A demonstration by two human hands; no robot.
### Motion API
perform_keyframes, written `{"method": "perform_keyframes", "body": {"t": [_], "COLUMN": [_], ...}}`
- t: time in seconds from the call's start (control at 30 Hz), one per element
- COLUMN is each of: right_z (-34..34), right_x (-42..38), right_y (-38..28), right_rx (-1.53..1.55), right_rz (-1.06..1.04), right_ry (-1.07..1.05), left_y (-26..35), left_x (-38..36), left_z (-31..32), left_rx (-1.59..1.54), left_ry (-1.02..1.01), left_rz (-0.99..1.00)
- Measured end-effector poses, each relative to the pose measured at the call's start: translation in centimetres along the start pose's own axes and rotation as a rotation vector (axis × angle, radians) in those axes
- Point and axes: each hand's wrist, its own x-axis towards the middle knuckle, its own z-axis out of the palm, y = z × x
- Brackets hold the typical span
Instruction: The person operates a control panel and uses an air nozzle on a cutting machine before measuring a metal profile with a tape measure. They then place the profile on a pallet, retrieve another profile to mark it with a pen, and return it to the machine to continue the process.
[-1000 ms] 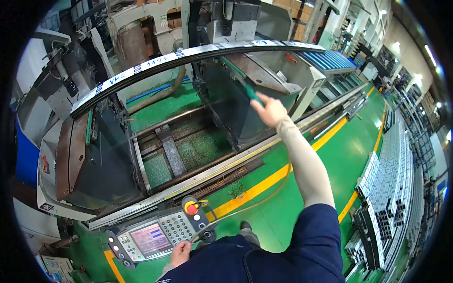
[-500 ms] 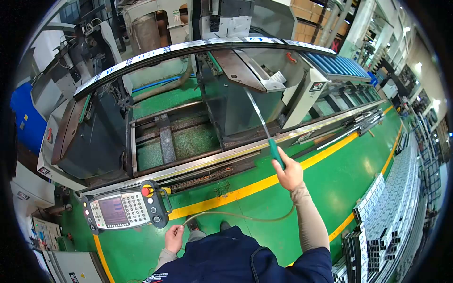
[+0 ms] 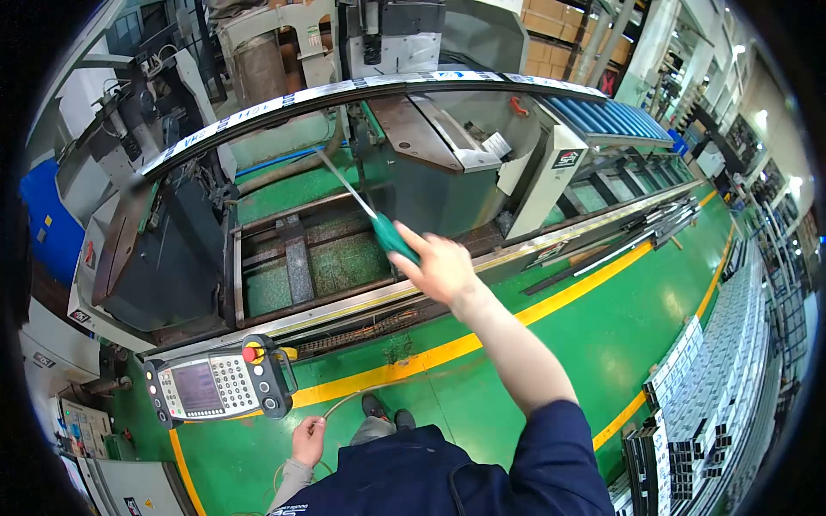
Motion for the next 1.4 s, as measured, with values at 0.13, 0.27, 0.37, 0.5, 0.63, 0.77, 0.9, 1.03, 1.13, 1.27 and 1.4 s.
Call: {"method": "perform_keyframes", "body": {"t": [0.13,0.27,0.37,0.5,0.63,0.77,0.9,1.03,1.13,1.27,1.4], "right_z": [-1.5,-6.0,-5.3,-4.7,-7.3,-11.8,-16.5,-17.8,-17.5,-15.1,-10.5], "right_x": [13.9,21.8,23.1,22.1,20.0,17.6,13.5,7.4,2.0,-3.2,-9.3], "right_y": [2.3,4.4,6.6,12.1,20.8,32.8,39.6,47.7,49.8,45.6,35.7], "right_rx": [-0.05,-0.053,-0.15,-0.119,-0.103,-0.076,-0.099,-0.149,-0.158,-0.109,-0.088], "right_rz": [-0.19,0.15,0.168,0.327,0.552,0.582,0.798,0.798,0.865,0.669,0.543], "right_ry": [0.431,0.298,0.137,0.118,0.265,0.338,0.43,0.315,0.351,0.418,0.395], "left_y": [0.4,1.1,1.9,2.3,4.1,6.2,9.0,10.2,12.7,9.8,4.8], "left_x": [1.8,3.4,5.4,6.8,7.7,8.2,8.1,8.0,7.2,8.4,8.1], "left_z": [0.1,-0.7,-1.5,-0.4,1.8,6.6,13.4,19.1,20.9,22.0,21.6], "left_rx": [-0.022,-0.242,-0.139,-0.125,-0.113,-0.15,-0.168,-0.208,-0.102,0.094,0.396], "left_ry": [-0.03,0.065,0.028,0.013,-0.014,-0.012,-0.052,-0.114,-0.196,-0.236,-0.256], "left_rz": [0.037,0.008,0.077,0.093,0.108,0.115,0.109,0.083,0.089,0.049,-0.05]}}
